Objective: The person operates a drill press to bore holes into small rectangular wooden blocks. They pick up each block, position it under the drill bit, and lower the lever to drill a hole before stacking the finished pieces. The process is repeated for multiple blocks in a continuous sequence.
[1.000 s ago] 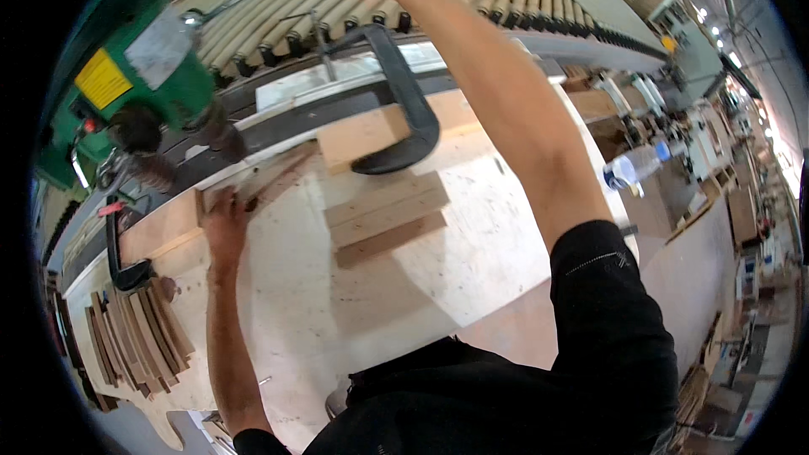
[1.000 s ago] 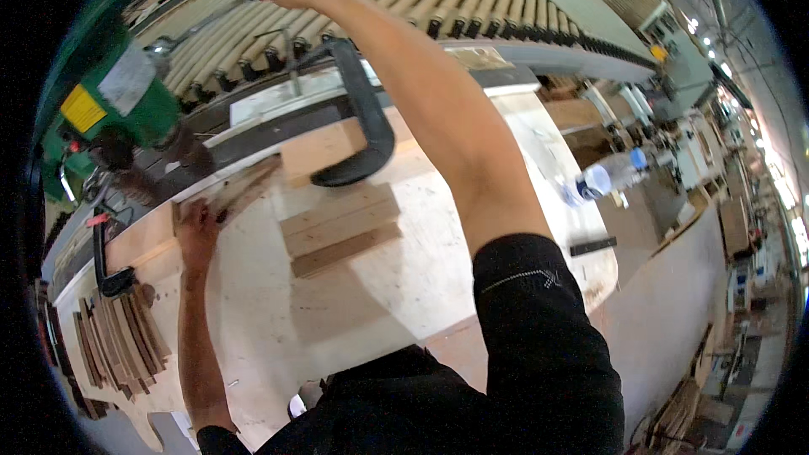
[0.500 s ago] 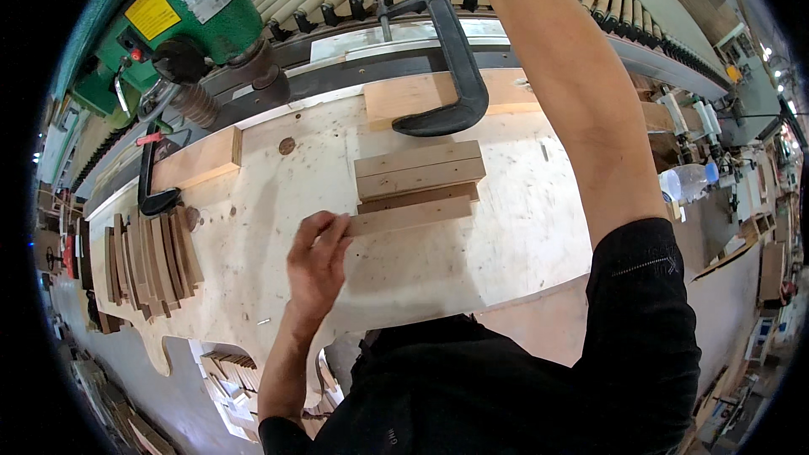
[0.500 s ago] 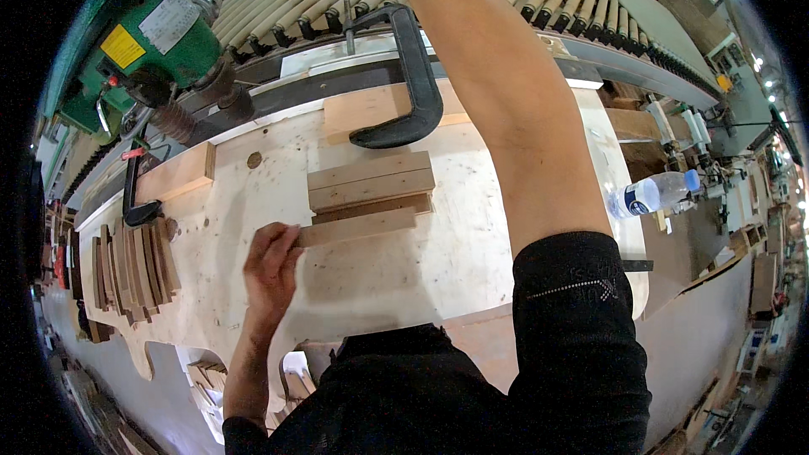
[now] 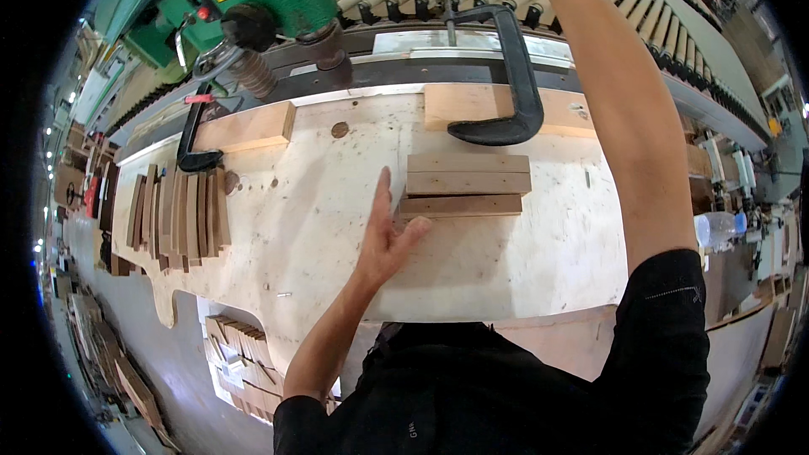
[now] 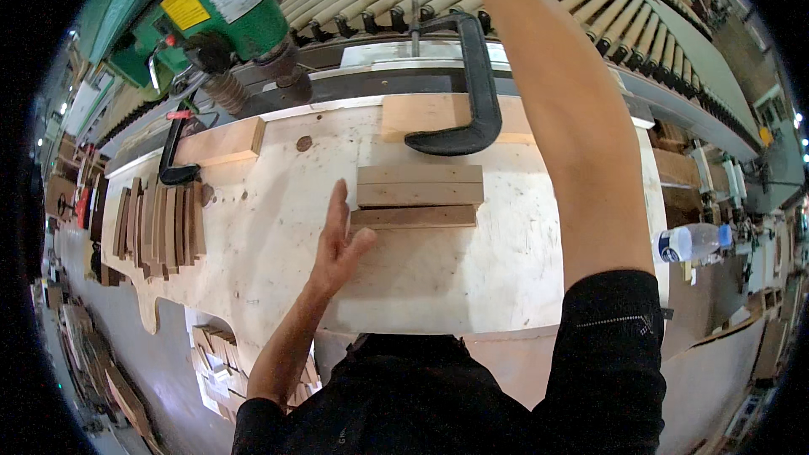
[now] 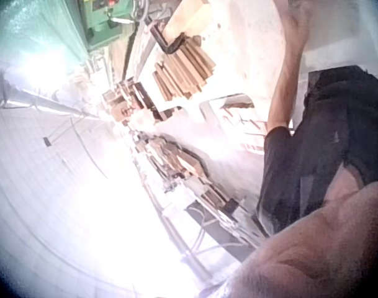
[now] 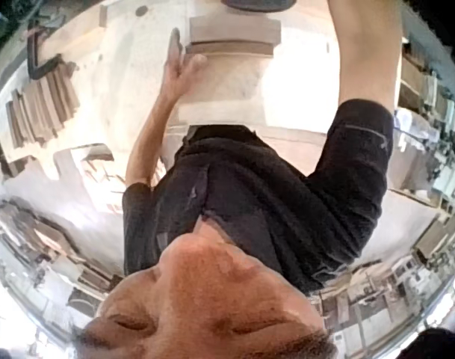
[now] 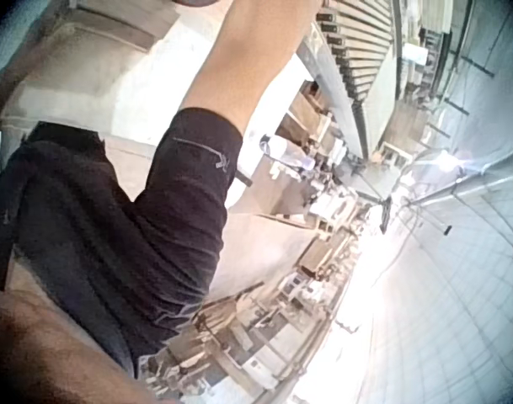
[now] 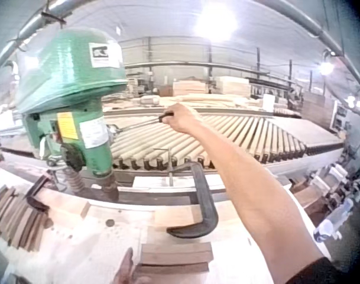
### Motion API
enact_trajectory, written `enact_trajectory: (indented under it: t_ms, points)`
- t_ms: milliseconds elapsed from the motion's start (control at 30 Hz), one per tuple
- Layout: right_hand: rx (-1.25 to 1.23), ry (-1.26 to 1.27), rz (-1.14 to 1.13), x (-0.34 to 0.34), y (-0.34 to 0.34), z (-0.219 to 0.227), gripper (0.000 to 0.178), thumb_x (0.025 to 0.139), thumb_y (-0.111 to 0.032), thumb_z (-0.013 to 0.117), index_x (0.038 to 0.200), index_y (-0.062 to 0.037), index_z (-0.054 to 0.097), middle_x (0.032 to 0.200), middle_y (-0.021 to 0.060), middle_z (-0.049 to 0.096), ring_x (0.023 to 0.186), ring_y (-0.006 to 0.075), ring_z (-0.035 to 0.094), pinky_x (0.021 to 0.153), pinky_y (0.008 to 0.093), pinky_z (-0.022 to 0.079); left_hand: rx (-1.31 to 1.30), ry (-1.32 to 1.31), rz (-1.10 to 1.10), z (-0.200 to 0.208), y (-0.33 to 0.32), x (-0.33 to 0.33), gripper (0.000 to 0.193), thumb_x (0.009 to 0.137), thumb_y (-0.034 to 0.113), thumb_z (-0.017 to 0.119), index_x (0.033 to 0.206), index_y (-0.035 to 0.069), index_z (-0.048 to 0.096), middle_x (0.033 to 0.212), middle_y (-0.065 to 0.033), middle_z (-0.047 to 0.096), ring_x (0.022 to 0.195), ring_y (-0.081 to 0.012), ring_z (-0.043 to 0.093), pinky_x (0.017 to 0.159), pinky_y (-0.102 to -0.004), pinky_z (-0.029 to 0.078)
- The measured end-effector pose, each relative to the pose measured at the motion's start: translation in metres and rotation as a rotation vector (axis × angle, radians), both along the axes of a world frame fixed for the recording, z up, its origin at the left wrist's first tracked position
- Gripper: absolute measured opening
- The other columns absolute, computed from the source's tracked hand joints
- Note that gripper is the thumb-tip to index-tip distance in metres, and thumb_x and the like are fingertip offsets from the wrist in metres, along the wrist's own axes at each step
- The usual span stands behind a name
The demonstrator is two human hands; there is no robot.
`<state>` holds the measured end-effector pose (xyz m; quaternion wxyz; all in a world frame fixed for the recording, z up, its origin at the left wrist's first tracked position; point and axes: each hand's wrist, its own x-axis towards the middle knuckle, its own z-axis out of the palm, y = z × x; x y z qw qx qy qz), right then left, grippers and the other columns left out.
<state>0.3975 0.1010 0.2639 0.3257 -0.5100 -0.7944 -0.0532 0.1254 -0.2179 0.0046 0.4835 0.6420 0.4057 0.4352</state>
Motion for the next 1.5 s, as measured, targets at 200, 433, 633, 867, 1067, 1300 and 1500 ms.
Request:
enact_trajectory:
  t_ms: [200, 433, 633, 867, 1067, 1300, 1500]
  points:
    - [-0.041, 0.021, 0.014, -0.002, -0.002, -0.001, 0.029, 0.084, -0.029, 0.064, 0.103, -0.0081, 0.072, 0.100, 0.0187, 0.069, 0.094, 0.0337, 0.066, 0.084, 0.0413, 0.051, -0.087, -0.061, -0.071, 0.005, 0.008, 0.024, 0.101, 0.087, 0.029, 0.072, 0.149, -0.012, 0.004, 0.152, -0.0289, 0.025, 0.142, -0.0320, 0.025, 0.117, -0.0392, 0.020]
    - [-0.136, 0.176, -0.044, -0.012, -0.008, -0.014, 0.030, 0.084, -0.031, 0.064, 0.104, -0.0101, 0.072, 0.099, 0.0190, 0.070, 0.089, 0.0366, 0.067, 0.078, 0.0451, 0.053, 0.075, 0.007, 0.041, -0.008, -0.005, 0.016, 0.096, 0.088, 0.024, 0.071, 0.153, -0.002, 0.004, 0.155, -0.0229, 0.026, 0.143, -0.0315, 0.026, 0.117, -0.0397, 0.021]
    - [-0.155, 0.088, -0.015, 0.002, 0.005, -0.024, 0.047, 0.096, -0.037, 0.058, 0.131, -0.0044, 0.057, 0.119, 0.0183, 0.063, 0.098, 0.0265, 0.067, 0.080, 0.0378, 0.059, 0.384, 1.017, 0.915, -0.003, 0.046, -0.157, 0.070, 0.080, 0.028, 0.075, 0.139, 0.004, 0.045, 0.136, -0.0216, 0.048, 0.122, -0.0404, 0.047, 0.103, -0.0480, 0.038]
    - [-0.206, 0.112, -0.043, -0.001, 0.016, -0.021, 0.046, 0.096, -0.034, 0.060, 0.131, -0.0048, 0.057, 0.122, 0.0166, 0.062, 0.099, 0.0244, 0.066, 0.080, 0.0373, 0.057, -0.080, 1.566, 1.218, 0.059, 0.047, -0.305, 0.042, 0.084, 0.032, 0.064, 0.120, 0.009, 0.062, 0.123, -0.0172, 0.059, 0.114, -0.0371, 0.053, 0.095, -0.0482, 0.041]
    - [0.040, -0.041, -0.129, 0.099, 0.075, -0.046, 0.053, 0.096, -0.044, 0.057, 0.137, -0.0104, 0.054, 0.128, 0.0137, 0.061, 0.106, 0.0252, 0.064, 0.083, 0.0371, 0.056, -0.096, 1.486, 1.292, 0.041, 0.082, -0.287, 0.032, 0.088, 0.016, 0.054, 0.119, 0.011, 0.059, 0.114, -0.0151, 0.064, 0.111, -0.0330, 0.060, 0.101, -0.0545, 0.038]
    - [0.012, -0.072, -0.131, 0.154, 0.074, -0.024, 0.053, 0.096, -0.043, 0.057, 0.137, -0.0096, 0.054, 0.128, 0.0138, 0.061, 0.109, 0.0259, 0.063, 0.086, 0.0364, 0.055, 0.635, 0.859, 0.956, 0.060, 0.107, -0.185, 0.021, 0.079, 0.004, 0.062, 0.099, 0.008, 0.065, 0.095, -0.0096, 0.060, 0.091, -0.0312, 0.059, 0.078, -0.0420, 0.048]
    - [-0.251, 0.158, -0.022, -0.003, 0.006, -0.013, 0.049, 0.095, -0.034, 0.063, 0.131, -0.0024, 0.057, 0.115, 0.0129, 0.066, 0.092, 0.0195, 0.067, 0.079, 0.0337, 0.056, 0.824, 0.831, 0.500, 0.023, 0.121, -0.100, 0.025, 0.076, 0.003, 0.062, 0.098, 0.010, 0.070, 0.099, -0.0046, 0.061, 0.098, -0.0275, 0.057, 0.083, -0.0406, 0.046]
